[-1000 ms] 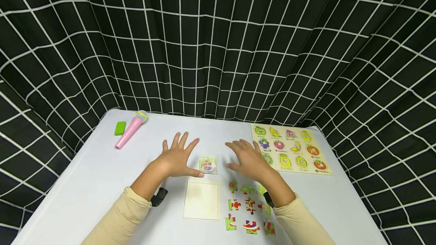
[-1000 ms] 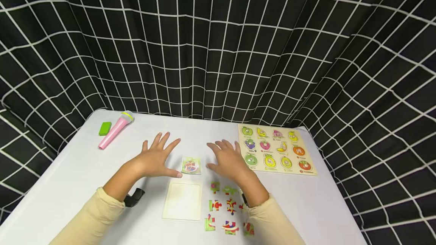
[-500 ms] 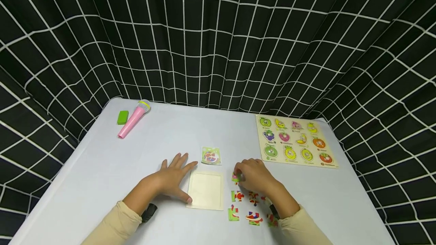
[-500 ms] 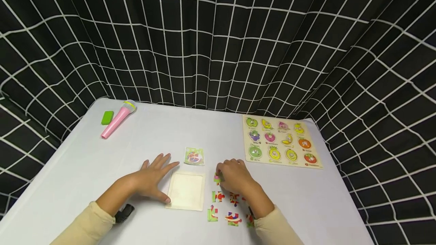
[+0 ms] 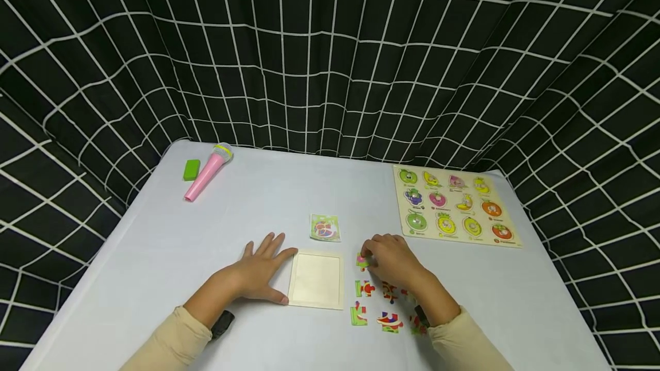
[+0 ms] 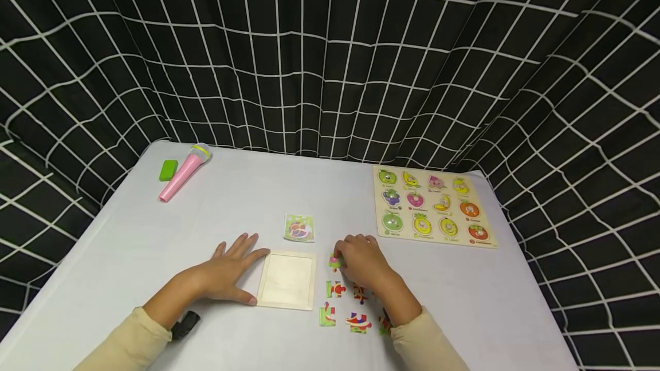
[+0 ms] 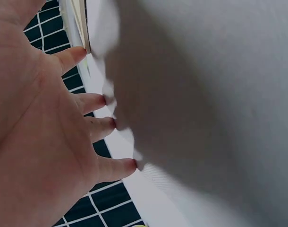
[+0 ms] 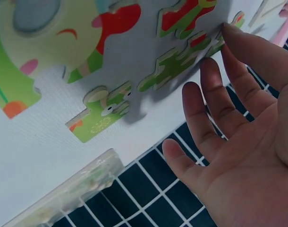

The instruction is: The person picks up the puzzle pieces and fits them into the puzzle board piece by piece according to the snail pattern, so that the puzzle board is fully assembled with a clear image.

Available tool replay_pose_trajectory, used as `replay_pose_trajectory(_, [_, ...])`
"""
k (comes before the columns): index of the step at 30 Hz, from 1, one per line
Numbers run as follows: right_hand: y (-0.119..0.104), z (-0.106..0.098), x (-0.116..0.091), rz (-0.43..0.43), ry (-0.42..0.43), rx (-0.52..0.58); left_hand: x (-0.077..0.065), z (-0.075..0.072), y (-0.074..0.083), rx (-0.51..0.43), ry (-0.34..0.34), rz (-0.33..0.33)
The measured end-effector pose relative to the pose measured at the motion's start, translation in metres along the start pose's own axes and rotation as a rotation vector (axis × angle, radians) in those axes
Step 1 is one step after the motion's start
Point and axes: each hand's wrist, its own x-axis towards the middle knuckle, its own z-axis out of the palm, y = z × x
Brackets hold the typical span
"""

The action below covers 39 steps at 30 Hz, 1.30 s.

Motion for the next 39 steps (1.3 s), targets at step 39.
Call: replay_pose_trajectory(39, [-0.085,0.019,0.048,-0.293,0.028,-0.030,0.003,-0.002,-0.003,0.027,-0.033,-0.039])
